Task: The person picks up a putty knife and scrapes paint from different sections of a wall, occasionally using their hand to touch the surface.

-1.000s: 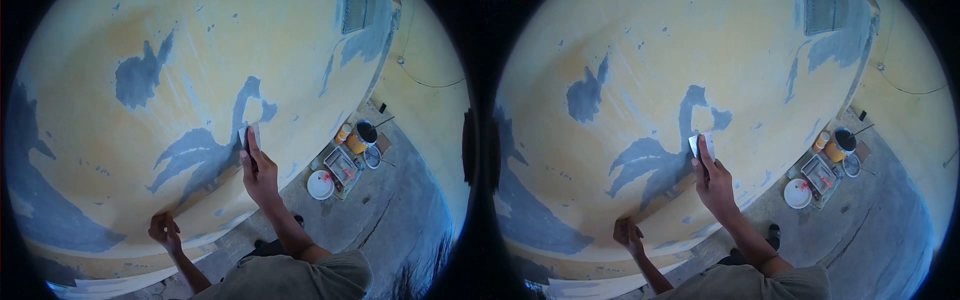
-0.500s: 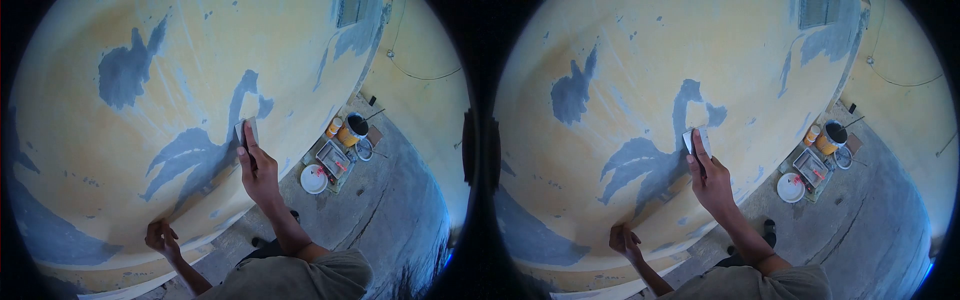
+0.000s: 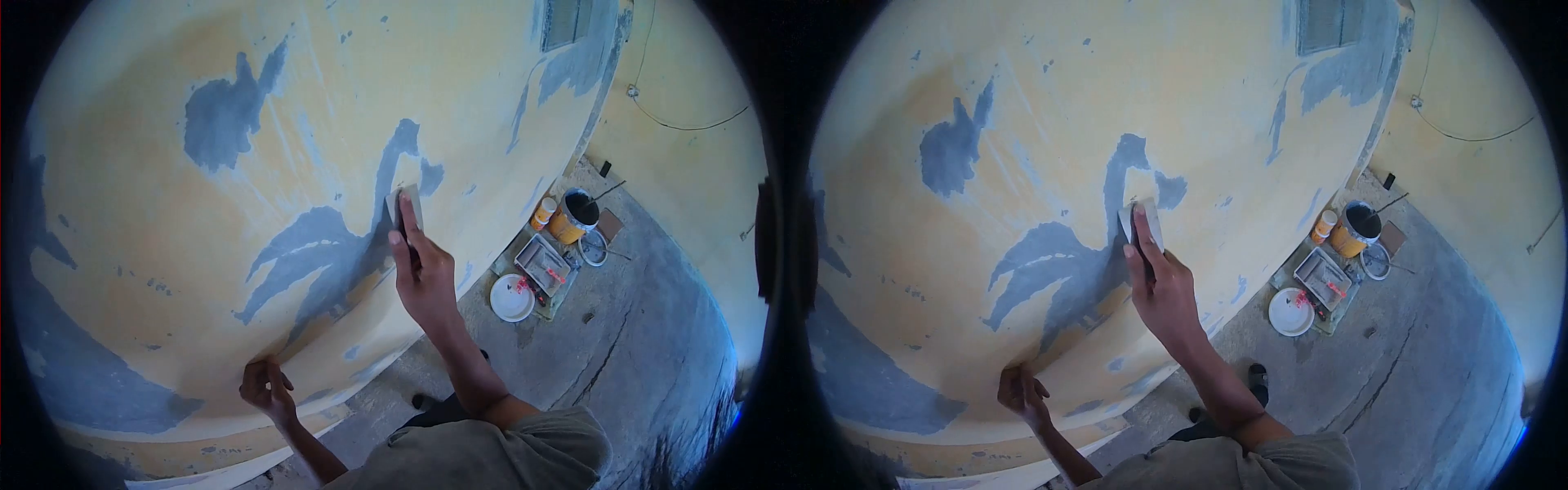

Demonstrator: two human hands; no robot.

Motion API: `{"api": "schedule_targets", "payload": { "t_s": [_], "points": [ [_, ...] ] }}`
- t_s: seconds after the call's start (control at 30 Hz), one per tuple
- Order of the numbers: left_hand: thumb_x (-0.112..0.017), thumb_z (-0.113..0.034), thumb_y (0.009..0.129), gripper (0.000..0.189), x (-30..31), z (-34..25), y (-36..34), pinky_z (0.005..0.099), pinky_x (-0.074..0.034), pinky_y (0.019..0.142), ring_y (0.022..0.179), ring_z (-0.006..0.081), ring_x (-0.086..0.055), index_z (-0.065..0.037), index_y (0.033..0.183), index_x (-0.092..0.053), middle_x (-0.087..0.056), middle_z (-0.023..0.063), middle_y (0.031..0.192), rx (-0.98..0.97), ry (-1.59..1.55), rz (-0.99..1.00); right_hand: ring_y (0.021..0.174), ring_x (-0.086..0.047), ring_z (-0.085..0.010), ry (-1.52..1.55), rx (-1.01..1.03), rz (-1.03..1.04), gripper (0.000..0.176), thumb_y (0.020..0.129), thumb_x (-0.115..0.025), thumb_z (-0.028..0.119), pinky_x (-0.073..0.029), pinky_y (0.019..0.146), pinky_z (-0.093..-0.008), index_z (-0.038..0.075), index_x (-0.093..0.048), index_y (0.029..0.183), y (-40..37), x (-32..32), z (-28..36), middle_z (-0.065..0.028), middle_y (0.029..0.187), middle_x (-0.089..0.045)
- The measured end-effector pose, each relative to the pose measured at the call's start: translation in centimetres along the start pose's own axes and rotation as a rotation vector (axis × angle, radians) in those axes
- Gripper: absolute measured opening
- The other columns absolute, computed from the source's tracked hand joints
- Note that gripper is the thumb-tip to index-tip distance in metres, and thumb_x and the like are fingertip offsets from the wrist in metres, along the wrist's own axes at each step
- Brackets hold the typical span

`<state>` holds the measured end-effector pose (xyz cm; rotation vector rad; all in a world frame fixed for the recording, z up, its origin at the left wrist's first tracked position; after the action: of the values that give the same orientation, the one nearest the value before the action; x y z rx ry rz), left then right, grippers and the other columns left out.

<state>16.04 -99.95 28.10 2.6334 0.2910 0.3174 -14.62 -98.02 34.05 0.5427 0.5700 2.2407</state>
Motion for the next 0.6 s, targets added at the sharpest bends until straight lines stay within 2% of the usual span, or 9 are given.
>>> {"api": "schedule_targets", "payload": {
  "t_s": [0.1,0.17,0.3,0.4,0.47,0.6],
  "points": [
    [-0.062,-0.002,0.087,0.012,0.1,-0.4,0.2,0.0223,-0.030,0.037,0.036,0.0069,-0.046,0.000,0.075,-0.059,-0.052,0.0019,0.049,-0.002,-0.008,0.020,0.049,-0.049,-0.0170,0.020,0.044,0.018,0.050,0.098,-0.055,0.016,-0.043,0.050,-0.0311,0.013,-0.040,0.146,-0.2,0.0,0.4,-0.0106,0.059,-0.051],
    [-0.063,-0.002,0.087,0.012,0.0,-0.5,0.1,0.0224,-0.030,0.037,0.036,0.0067,-0.046,0.000,0.075,-0.059,-0.052,0.0020,0.049,0.002,-0.016,0.025,0.049,-0.049,-0.0174,0.028,-0.040,0.019,0.050,0.098,-0.055,0.018,-0.043,0.050,-0.0320,0.014,-0.040,0.146,0.7,0.5,0.9,-0.0109,0.058,-0.050],
    [-0.063,-0.002,0.087,0.013,-0.2,-0.6,0.0,0.0225,-0.031,0.037,0.036,0.0065,-0.045,0.000,0.075,-0.058,-0.052,0.0019,0.049,0.017,-0.033,0.015,0.049,-0.048,-0.0175,0.007,-0.040,0.020,0.050,0.098,-0.055,0.019,-0.043,0.050,-0.0320,0.015,-0.040,0.146,0.1,0.2,0.1,-0.0109,0.058,-0.049],
    [-0.063,-0.003,0.087,0.013,-0.1,-0.6,0.2,0.0227,-0.031,0.037,0.036,0.0065,-0.045,0.000,0.075,-0.058,-0.051,0.0017,0.049,0.013,-0.035,0.014,0.049,-0.048,-0.0180,0.032,0.091,-0.021,0.050,0.098,-0.055,0.019,-0.043,0.050,-0.0317,0.016,-0.040,0.146,0.1,0.1,0.2,-0.0113,0.058,-0.049],
    [-0.063,-0.003,0.087,0.013,-0.2,-0.6,0.0,0.0227,-0.031,0.037,0.036,0.0065,-0.044,0.000,0.075,-0.058,-0.051,0.0015,0.049,0.012,-0.026,0.016,0.049,-0.047,-0.0192,0.057,0.001,0.000,0.050,0.098,-0.055,0.019,-0.043,0.050,-0.0320,0.016,-0.041,0.146,0.9,0.3,0.4,-0.0113,0.058,-0.049],
    [-0.063,-0.004,0.087,0.013,-0.1,-0.2,-0.2,0.0226,-0.030,0.037,0.036,0.0068,-0.045,0.000,0.075,-0.059,-0.051,0.0012,0.049,0.025,-0.029,0.010,0.049,-0.047,-0.0198,0.006,0.014,-0.007,0.050,0.098,-0.056,0.018,-0.043,0.050,-0.0322,0.016,-0.041,0.145,-0.1,0.0,0.0,-0.0106,0.058,-0.048]
  ]
}}
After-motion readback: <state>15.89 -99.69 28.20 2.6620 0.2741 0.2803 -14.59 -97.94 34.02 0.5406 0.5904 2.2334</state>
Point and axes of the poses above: each hand's wrist, its own y-axis towards the middle knuckle, its own x-axis out of the back of the hand, z = x × y, the point moved 3 cm from there along y, towards the middle knuckle
